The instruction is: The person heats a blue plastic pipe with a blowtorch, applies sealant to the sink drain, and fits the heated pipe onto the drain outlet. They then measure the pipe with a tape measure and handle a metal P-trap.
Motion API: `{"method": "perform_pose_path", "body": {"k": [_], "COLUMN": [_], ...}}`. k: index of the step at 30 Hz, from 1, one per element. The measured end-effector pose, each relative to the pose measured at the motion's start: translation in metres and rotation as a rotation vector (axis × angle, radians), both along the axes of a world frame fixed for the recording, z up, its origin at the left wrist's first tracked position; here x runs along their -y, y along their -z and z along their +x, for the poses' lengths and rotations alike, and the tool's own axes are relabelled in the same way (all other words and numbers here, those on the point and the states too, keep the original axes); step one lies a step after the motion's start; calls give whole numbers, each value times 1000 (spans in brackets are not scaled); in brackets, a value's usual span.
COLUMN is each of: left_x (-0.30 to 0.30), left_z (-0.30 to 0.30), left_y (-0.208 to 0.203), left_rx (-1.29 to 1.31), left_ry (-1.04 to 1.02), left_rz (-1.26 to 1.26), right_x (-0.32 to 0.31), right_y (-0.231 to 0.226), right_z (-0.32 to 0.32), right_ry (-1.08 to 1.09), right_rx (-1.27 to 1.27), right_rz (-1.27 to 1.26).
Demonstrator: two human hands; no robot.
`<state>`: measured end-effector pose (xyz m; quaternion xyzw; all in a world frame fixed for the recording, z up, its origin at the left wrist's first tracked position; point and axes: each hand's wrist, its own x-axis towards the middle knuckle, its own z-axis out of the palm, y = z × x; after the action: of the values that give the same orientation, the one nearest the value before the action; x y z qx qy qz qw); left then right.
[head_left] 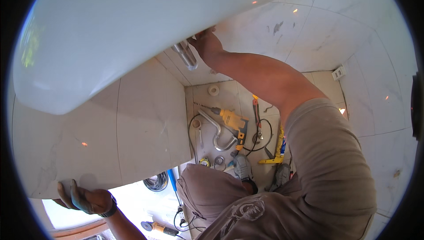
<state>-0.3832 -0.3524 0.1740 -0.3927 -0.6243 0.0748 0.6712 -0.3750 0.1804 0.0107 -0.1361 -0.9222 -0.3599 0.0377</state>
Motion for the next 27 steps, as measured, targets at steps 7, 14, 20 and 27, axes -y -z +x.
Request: {"method": "perform_pose_path", "body": {"k": [7,14,20,27], "left_x": [7,-3,-1,4], "left_z": [-3,1,3,4], "left_y": [-2,-8,-9,-7], "left_rx": [-39,-46,-74,-89], "left_ry": [-22,25,17,-51], "left_rz": [-31,-100,-127,-132], "right_x": [9,46,83,84], "right_y": [6,57,58,45], "right_z": [20,4,-45,-66], "right_ry": [155,7,-5,107], "right_rx": [94,-523,-885,-990], "right_rz": [-77,-850,-1181,-1260]}}
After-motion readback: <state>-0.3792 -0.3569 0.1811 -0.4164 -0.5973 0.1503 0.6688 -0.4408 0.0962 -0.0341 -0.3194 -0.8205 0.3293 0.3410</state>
